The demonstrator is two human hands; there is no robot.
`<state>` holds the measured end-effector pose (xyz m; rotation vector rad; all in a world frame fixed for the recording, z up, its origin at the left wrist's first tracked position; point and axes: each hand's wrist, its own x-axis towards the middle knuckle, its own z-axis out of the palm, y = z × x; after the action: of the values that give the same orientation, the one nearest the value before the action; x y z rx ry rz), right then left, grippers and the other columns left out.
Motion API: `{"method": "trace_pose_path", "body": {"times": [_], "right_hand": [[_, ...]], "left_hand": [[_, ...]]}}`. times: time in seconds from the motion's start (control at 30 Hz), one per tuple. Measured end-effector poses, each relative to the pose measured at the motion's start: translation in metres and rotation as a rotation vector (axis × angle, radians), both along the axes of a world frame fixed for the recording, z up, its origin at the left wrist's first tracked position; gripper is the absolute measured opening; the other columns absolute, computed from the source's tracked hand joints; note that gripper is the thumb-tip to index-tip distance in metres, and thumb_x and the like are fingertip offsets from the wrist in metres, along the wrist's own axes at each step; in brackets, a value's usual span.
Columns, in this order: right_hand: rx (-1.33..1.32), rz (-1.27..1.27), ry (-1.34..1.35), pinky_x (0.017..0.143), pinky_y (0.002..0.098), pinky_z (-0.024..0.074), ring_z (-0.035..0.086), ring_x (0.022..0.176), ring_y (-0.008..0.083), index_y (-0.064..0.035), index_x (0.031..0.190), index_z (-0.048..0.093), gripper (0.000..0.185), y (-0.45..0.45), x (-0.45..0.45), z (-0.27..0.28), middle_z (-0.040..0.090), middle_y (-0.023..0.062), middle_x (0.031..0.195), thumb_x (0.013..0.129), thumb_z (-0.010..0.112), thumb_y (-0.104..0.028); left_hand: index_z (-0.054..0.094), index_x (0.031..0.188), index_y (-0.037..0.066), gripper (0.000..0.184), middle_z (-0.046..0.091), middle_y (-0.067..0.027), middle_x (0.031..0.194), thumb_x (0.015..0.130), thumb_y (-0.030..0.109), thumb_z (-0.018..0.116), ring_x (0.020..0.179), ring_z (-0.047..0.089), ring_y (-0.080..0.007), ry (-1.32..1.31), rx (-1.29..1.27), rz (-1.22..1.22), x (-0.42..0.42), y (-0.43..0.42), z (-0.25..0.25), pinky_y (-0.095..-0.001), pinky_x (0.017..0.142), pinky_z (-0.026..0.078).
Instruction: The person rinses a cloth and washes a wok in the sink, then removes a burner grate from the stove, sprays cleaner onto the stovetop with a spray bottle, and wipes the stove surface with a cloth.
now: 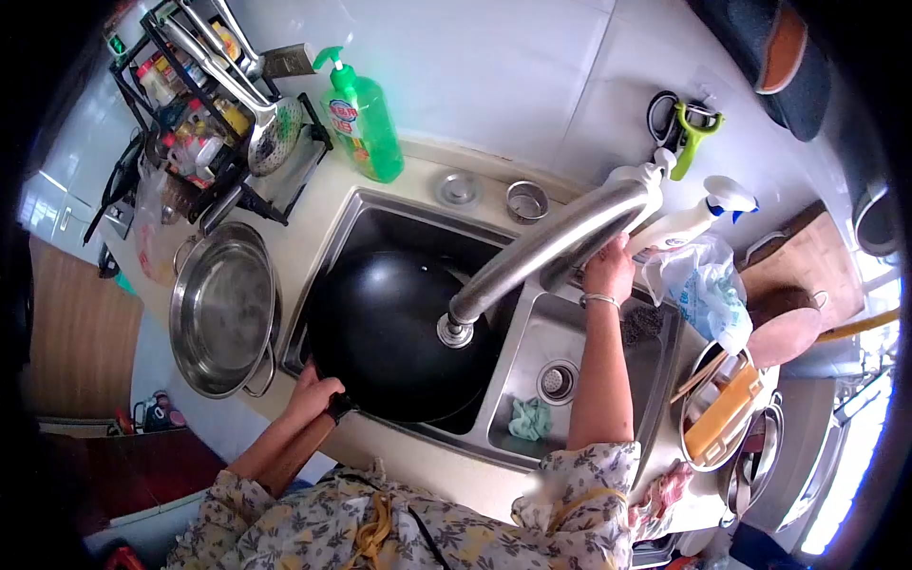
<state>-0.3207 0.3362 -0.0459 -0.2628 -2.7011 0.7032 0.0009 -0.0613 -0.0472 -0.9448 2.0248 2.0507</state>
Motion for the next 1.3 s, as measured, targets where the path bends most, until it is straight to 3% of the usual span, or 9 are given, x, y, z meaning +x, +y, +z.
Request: {"method": "trace_pose_path", "body": {"times": [0.13,0.33,0.53,0.63,0.73,0.77,0.83,0.97,1.3], "right_hand": [[0.005,-0.009,0.066,0.072,0.0521,0.0491,0.064,0.085,0.042,-0.0114,0.112,0.056,0.029,0.0,0.002,-0.007,0.065,0.0226,0.087,0.085,0.057,-0.02],[-0.878,-0.029,0.201,0.068,0.0351,0.0516,0.066,0.077,0.0206,-0.0078,0.104,0.06,0.016,0.017,0.005,-0.037,0.068,0.0088,0.088,0.088,0.058,-0.008],[-0.791,0.035,0.283,0.08,0.0274,0.048,0.059,0.09,0.0142,-0.0022,0.11,0.058,0.021,-0.051,0.099,-0.03,0.062,0.0066,0.099,0.089,0.06,-0.007],[-1.463,0.221,0.211,0.082,0.0304,0.0487,0.06,0.089,0.0188,-0.002,0.109,0.055,0.025,-0.123,0.158,-0.042,0.061,0.0103,0.104,0.085,0.06,-0.002],[-0.771,0.37,-0.142,0.079,0.0299,0.0489,0.061,0.085,0.0202,-0.0043,0.105,0.049,0.025,-0.163,0.185,-0.075,0.062,0.0097,0.093,0.082,0.055,0.004],[-0.931,0.42,-0.222,0.078,0.0302,0.0488,0.062,0.083,0.0216,-0.0049,0.104,0.048,0.025,-0.175,0.191,-0.086,0.062,0.009,0.089,0.081,0.054,0.004],[-0.576,0.417,-0.516,0.088,0.039,0.0492,0.065,0.094,0.03,-0.0119,0.116,0.052,0.028,-0.188,0.195,-0.097,0.067,0.011,0.092,0.089,0.054,-0.018],[0.07,0.545,-0.85,0.096,0.0544,0.0425,0.052,0.12,0.0329,-0.0178,0.127,0.047,0.038,-0.191,0.202,-0.121,0.056,0.0166,0.124,0.089,0.049,-0.019],[0.203,0.696,-0.876,0.096,0.0523,0.0437,0.047,0.122,0.0369,-0.0309,0.132,0.044,0.067,-0.167,0.198,-0.151,0.048,0.0095,0.133,0.073,0.072,-0.018]], "left_hand": [[0.034,0.14,0.003,0.082,0.053,-0.0113,0.119,0.062,-0.001,0.06,0.109,0.052,-0.0228,0.023,-0.095,-0.113,-0.012,-0.005,-0.002,-0.0319,0.095,0.042],[0.028,0.143,0.002,0.087,0.052,-0.0124,0.123,0.062,0.0,0.06,0.113,0.051,-0.0238,0.05,-0.135,-0.205,-0.025,-0.021,-0.026,-0.0314,0.099,0.04],[0.022,0.146,0.002,0.09,0.051,-0.0138,0.129,0.064,0.0,0.059,0.119,0.049,-0.0237,0.052,-0.18,-0.251,-0.037,-0.032,-0.038,-0.0313,0.102,0.038],[0.022,0.146,0.0,0.087,0.049,-0.016,0.132,0.067,0.001,0.059,0.121,0.048,-0.0249,0.066,-0.146,-0.319,-0.04,-0.04,-0.043,-0.0311,0.103,0.037],[0.02,0.146,-0.002,0.084,0.048,-0.0181,0.133,0.074,0.006,0.064,0.121,0.049,-0.0267,0.096,-0.119,-0.356,-0.036,-0.045,-0.051,-0.032,0.103,0.037],[0.023,0.144,-0.003,0.08,0.049,-0.0177,0.132,0.078,0.011,0.065,0.12,0.05,-0.0274,0.116,-0.149,-0.357,-0.034,-0.047,-0.065,-0.0323,0.103,0.038],[0.026,0.143,-0.003,0.075,0.049,-0.0173,0.132,0.082,0.015,0.066,0.12,0.051,-0.0281,0.145,-0.182,-0.362,-0.033,-0.049,-0.065,-0.0325,0.103,0.038],[0.036,0.139,-0.002,0.056,0.049,-0.0125,0.135,0.093,0.021,0.059,0.12,0.052,-0.022,-0.024,-0.036,-0.416,-0.026,-0.055,-0.04,-0.032,0.1,0.041],[0.03,0.147,-0.001,0.064,0.032,-0.0152,0.15,0.095,0.026,0.056,0.13,0.041,-0.0292,0.216,0.742,0.014,0.007,-0.068,-0.04,-0.0449,0.11,0.033]]}}
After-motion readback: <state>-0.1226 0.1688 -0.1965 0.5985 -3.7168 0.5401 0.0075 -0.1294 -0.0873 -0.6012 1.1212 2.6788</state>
